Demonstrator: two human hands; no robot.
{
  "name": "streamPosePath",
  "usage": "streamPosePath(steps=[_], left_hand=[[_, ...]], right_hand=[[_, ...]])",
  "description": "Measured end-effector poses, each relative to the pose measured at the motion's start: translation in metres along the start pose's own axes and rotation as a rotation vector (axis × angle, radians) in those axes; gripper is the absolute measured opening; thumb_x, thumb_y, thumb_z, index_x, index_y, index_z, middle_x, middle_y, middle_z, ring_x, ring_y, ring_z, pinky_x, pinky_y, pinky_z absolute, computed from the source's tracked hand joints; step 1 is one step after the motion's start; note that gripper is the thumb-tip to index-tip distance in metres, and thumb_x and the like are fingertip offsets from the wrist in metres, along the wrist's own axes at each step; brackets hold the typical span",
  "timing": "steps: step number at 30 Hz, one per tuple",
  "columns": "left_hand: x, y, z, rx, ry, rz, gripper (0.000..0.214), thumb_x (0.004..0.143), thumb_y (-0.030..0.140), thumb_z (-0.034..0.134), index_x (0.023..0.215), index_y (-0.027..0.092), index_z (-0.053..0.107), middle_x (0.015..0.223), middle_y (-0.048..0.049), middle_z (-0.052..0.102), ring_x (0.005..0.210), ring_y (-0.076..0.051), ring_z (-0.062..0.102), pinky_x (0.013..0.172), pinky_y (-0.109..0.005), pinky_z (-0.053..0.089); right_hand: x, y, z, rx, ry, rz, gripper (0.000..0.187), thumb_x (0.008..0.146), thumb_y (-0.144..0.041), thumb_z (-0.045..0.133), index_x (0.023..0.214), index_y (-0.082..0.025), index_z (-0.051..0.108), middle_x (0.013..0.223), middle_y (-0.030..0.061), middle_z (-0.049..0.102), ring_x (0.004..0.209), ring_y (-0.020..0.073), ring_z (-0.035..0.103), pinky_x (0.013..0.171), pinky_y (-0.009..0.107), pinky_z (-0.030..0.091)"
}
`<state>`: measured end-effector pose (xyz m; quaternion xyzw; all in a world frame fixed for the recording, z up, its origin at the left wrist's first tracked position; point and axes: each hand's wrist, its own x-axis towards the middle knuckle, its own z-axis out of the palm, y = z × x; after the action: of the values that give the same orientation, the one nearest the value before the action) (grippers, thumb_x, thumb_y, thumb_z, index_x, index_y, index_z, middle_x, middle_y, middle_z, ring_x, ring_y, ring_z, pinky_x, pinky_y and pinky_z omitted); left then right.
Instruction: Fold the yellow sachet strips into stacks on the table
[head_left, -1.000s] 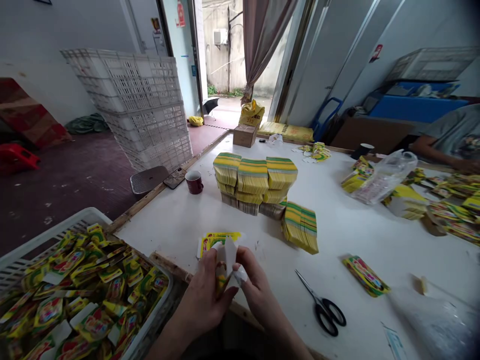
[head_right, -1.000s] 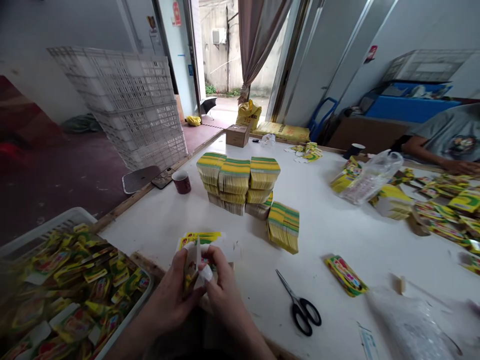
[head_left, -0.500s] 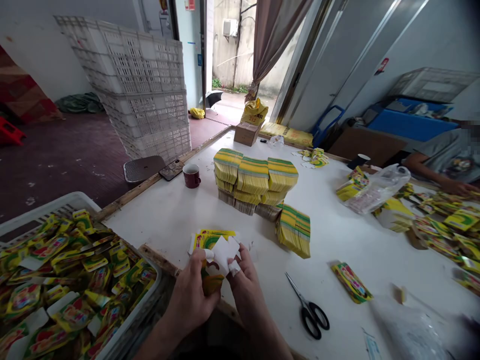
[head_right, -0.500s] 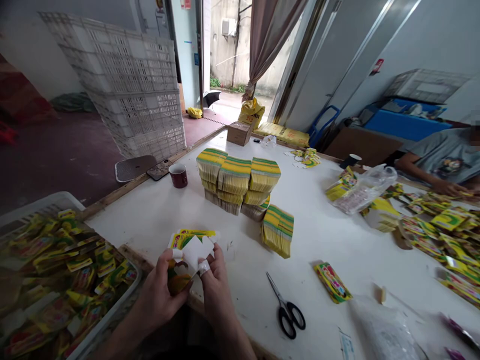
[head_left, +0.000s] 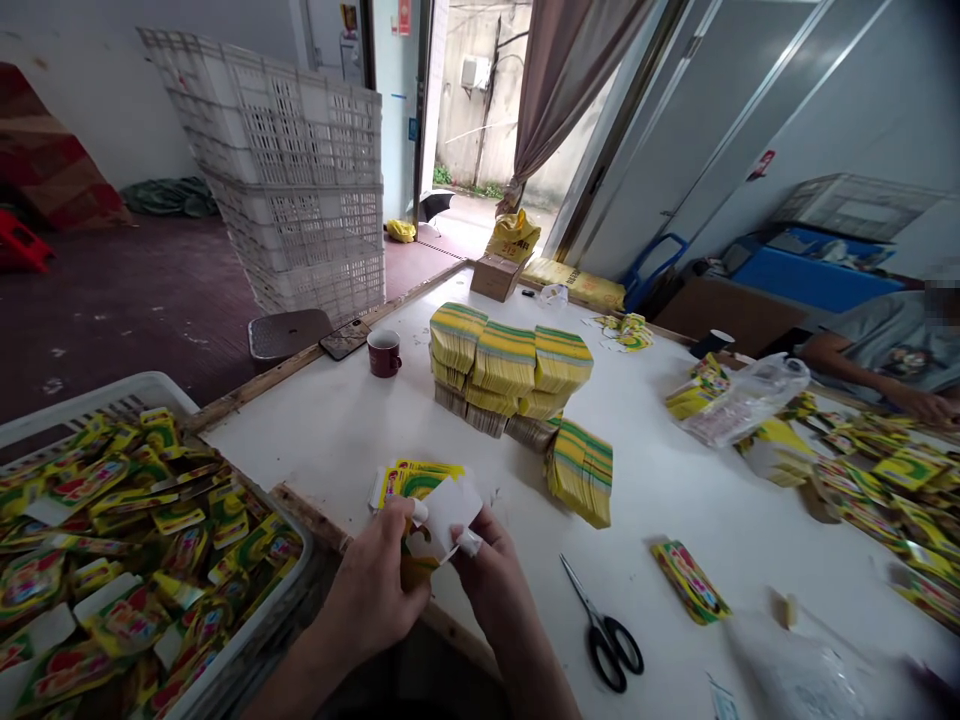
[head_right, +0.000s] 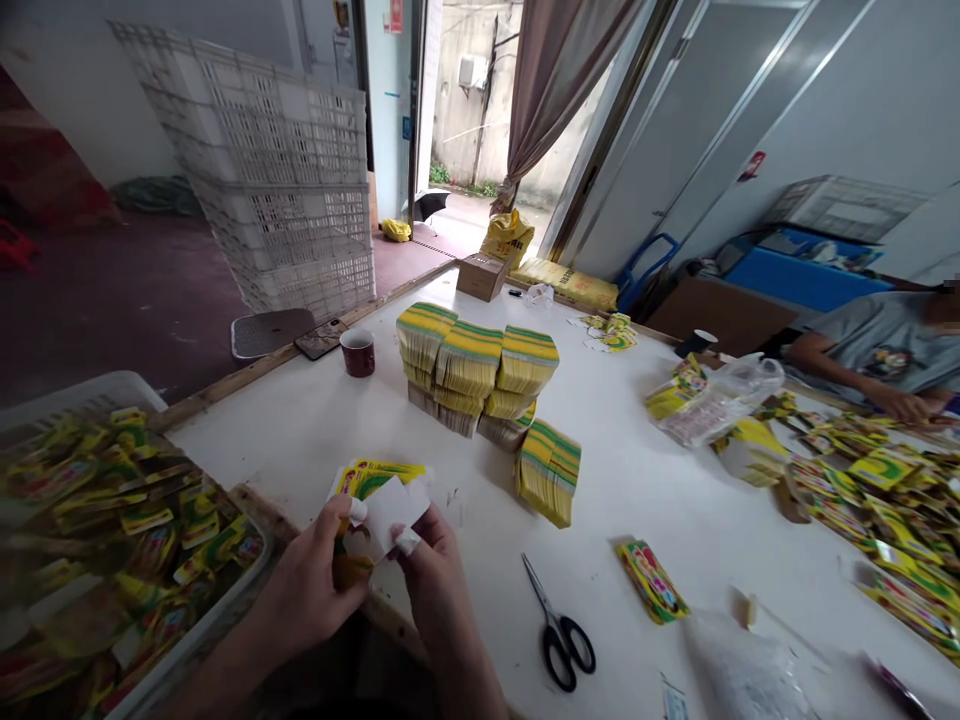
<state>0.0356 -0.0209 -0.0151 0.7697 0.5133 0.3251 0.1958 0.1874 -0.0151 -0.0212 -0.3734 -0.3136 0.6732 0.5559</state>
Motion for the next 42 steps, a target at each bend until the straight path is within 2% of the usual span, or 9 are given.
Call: streamPosePath(steps=[3, 6, 8, 14, 18, 22, 28, 34, 42], left_hand=[[0.001, 0.000, -0.001, 0.015, -0.022, -0.003, 0.056, 0.067, 0.007, 0.055, 0.116, 0.024, 0.033, 0.103, -0.0079, 0.057, 0.096, -0.028, 0.061, 0.080, -0.041, 0.052], [0.003, -0.001, -0.001, 0.018, -0.006, 0.027, 0.058, 0.067, 0.008, 0.054, 0.119, 0.024, 0.032, 0.106, -0.0085, 0.057, 0.098, -0.028, 0.061, 0.082, -0.042, 0.052], [0.003, -0.004, -0.001, 0.019, 0.010, 0.049, 0.059, 0.067, 0.008, 0.054, 0.121, 0.024, 0.033, 0.109, -0.0093, 0.056, 0.101, -0.028, 0.060, 0.084, -0.042, 0.052], [0.001, -0.010, -0.003, 0.029, 0.000, 0.064, 0.063, 0.066, 0.009, 0.054, 0.124, 0.022, 0.033, 0.115, -0.0116, 0.055, 0.107, -0.030, 0.059, 0.088, -0.044, 0.051], [0.005, -0.001, -0.007, -0.014, -0.088, 0.117, 0.059, 0.064, 0.004, 0.053, 0.118, 0.026, 0.037, 0.115, -0.0087, 0.056, 0.106, -0.027, 0.059, 0.088, -0.041, 0.051], [0.006, 0.004, -0.007, -0.028, -0.166, 0.158, 0.062, 0.064, 0.003, 0.052, 0.119, 0.028, 0.036, 0.116, -0.0075, 0.057, 0.106, -0.026, 0.059, 0.089, -0.041, 0.050], [0.001, -0.003, 0.000, -0.008, -0.147, 0.098, 0.063, 0.067, 0.009, 0.056, 0.123, 0.025, 0.030, 0.107, -0.0097, 0.061, 0.096, -0.028, 0.064, 0.080, -0.041, 0.053], [0.007, -0.005, 0.000, -0.008, -0.126, -0.001, 0.063, 0.072, 0.015, 0.057, 0.126, 0.023, 0.025, 0.108, -0.0116, 0.061, 0.097, -0.028, 0.064, 0.080, -0.042, 0.054], [0.008, 0.004, 0.003, 0.073, -0.123, 0.056, 0.059, 0.067, 0.009, 0.053, 0.120, 0.023, 0.029, 0.103, -0.0096, 0.060, 0.093, -0.028, 0.064, 0.076, -0.041, 0.054]], right_hand=[[-0.005, -0.001, 0.000, -0.429, 0.124, -0.357, 0.006, 0.078, -0.019, 0.062, 0.082, -0.022, 0.059, 0.076, -0.0003, 0.060, 0.071, 0.0160, 0.057, 0.066, 0.026, 0.049], [-0.007, -0.003, -0.004, -0.850, 0.157, -0.739, 0.014, 0.077, -0.009, 0.054, 0.074, -0.022, 0.058, 0.078, 0.0008, 0.054, 0.070, 0.0150, 0.055, 0.062, 0.024, 0.048], [-0.008, -0.006, -0.008, -1.001, 0.067, -0.829, 0.022, 0.080, -0.007, 0.048, 0.082, -0.023, 0.063, 0.085, 0.0034, 0.056, 0.073, 0.0150, 0.057, 0.063, 0.024, 0.049], [-0.008, -0.021, -0.018, -0.746, -0.268, -0.460, 0.018, 0.085, -0.030, 0.060, 0.101, -0.022, 0.063, 0.099, 0.0076, 0.063, 0.089, 0.0210, 0.061, 0.079, 0.032, 0.050], [-0.001, -0.019, -0.014, -0.293, -0.119, -0.122, 0.021, 0.080, -0.040, 0.068, 0.082, -0.021, 0.060, 0.077, -0.0004, 0.060, 0.070, 0.0139, 0.055, 0.065, 0.023, 0.046], [0.007, -0.015, -0.008, -0.209, -0.070, 0.046, 0.026, 0.074, -0.039, 0.073, 0.071, -0.018, 0.057, 0.064, -0.0040, 0.052, 0.059, 0.0100, 0.044, 0.055, 0.019, 0.037], [0.009, -0.013, -0.011, -0.270, -0.055, 0.053, 0.037, 0.074, -0.048, 0.072, 0.063, -0.018, 0.052, 0.056, -0.0053, 0.049, 0.052, 0.0088, 0.039, 0.050, 0.020, 0.032], [-0.002, -0.005, -0.016, -0.165, -0.243, -0.064, 0.057, 0.071, -0.059, 0.071, 0.115, -0.023, 0.060, 0.102, 0.0059, 0.066, 0.091, 0.0219, 0.060, 0.083, 0.033, 0.047], [0.007, 0.016, -0.003, -0.112, 0.014, -0.022, 0.031, 0.081, -0.050, 0.064, 0.092, -0.021, 0.065, 0.088, 0.0036, 0.069, 0.087, 0.0231, 0.063, 0.083, 0.037, 0.050]])
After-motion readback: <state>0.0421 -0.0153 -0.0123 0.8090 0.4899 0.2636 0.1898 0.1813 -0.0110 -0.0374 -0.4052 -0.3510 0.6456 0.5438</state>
